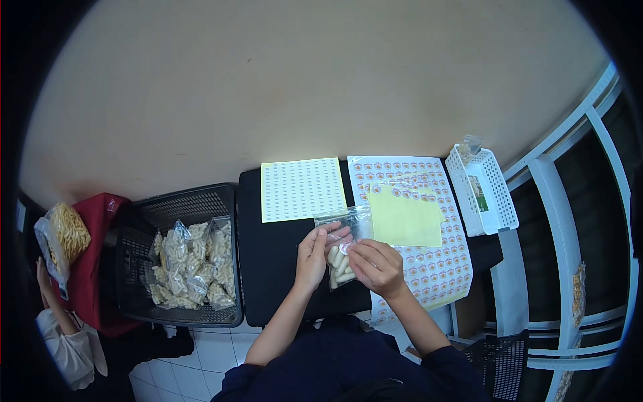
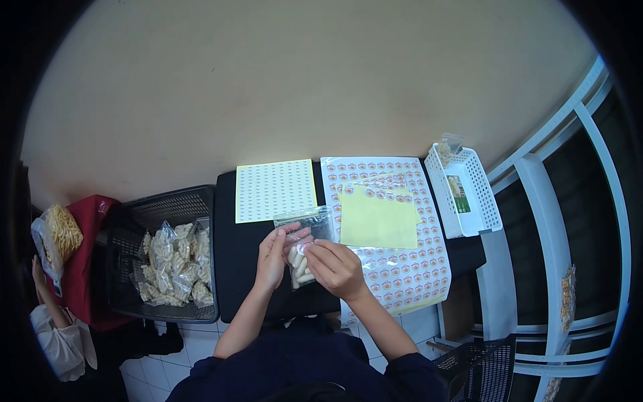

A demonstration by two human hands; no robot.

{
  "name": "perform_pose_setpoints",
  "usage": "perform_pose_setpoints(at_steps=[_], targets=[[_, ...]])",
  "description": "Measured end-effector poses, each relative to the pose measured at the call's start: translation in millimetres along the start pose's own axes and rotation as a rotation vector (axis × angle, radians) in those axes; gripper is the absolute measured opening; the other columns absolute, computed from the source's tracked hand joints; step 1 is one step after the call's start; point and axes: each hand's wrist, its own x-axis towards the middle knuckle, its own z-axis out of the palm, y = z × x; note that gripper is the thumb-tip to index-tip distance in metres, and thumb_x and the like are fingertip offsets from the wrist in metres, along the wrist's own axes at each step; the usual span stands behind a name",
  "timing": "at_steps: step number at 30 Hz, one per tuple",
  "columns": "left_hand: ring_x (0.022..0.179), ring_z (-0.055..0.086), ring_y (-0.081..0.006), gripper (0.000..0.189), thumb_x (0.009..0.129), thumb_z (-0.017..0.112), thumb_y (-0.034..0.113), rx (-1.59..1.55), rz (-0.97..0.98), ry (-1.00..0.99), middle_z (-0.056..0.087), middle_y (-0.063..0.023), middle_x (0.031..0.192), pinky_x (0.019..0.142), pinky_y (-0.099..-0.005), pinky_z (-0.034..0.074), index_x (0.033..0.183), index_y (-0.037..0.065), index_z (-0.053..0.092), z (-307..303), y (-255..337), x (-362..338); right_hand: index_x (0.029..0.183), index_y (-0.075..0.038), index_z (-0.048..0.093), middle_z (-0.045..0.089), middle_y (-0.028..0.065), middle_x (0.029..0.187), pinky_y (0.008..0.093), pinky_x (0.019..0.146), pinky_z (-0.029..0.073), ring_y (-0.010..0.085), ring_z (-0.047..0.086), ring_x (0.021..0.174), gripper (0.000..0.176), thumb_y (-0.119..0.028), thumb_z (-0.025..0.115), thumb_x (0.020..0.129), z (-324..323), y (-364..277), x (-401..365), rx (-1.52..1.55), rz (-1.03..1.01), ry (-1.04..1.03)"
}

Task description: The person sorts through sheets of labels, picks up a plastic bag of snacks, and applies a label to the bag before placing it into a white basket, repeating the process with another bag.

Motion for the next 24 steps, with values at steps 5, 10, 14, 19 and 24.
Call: perform_pose_setpoints(at_steps=[5,10,14,19,24], targets=[[0.095,0.057,-0.0258,0.036,0.095,0.029,0.022,-0.016,0.009,-0.01,0.055,-0.0224,0.104,0.083,-0.0338,0.047,0.113,-0.006,0.043,-10.3,5.0,1.6,0.079,-0.002,0.063,0.06,0.0047,0.084,0.0289,0.064,0.048,0.0198,0.059,0.083,0.017,-0.005,0.065,0.063,0.3,-3.7,1.7,-0.017,-0.05,-0.094],[0.096,0.057,-0.0271,0.036,0.095,0.029,0.021,0.014,0.049,0.005,0.054,-0.0234,0.104,0.083,-0.0337,0.047,0.112,-0.007,0.043,-10.4,11.0,0.4,0.079,-0.002,0.063,0.06,0.0045,0.085,0.0295,0.064,0.048,0.02,0.059,0.083,0.016,-0.006,0.065,0.064,4.0,-11.4,6.9,-0.037,-0.021,-0.091],[0.096,0.057,-0.0259,0.034,0.095,0.029,0.018,0.011,0.064,-0.005,0.055,-0.023,0.104,0.083,-0.0315,0.047,0.111,-0.008,0.044,-12.8,15.1,0.7,0.08,-0.002,0.062,0.06,0.0043,0.087,0.0304,0.065,0.047,0.0211,0.058,0.086,0.016,-0.006,0.065,0.065,9.3,-15.2,7.7,-0.046,-0.004,-0.094],[0.098,0.056,-0.0272,0.035,0.095,0.029,0.019,-0.048,0.089,0.008,0.053,-0.0242,0.106,0.084,-0.0326,0.046,0.113,-0.008,0.042,-20.6,18.5,0.7,0.091,-0.003,0.062,0.059,0.0052,0.097,0.0349,0.078,0.043,0.0236,0.054,0.096,0.024,-0.012,0.064,0.069,10.3,-28.3,10.9,-0.089,0.062,-0.22],[0.098,0.056,-0.0282,0.04,0.095,0.029,0.025,-0.047,0.11,0.043,0.053,-0.0234,0.107,0.086,-0.035,0.045,0.117,-0.006,0.04,-26.0,28.0,5.1,0.123,-0.008,0.045,0.041,0.0036,0.13,0.0488,0.101,0.019,0.0259,0.031,0.124,0.053,-0.029,0.061,0.076,10.8,-50.9,4.1,-0.132,0.262,-0.443]])
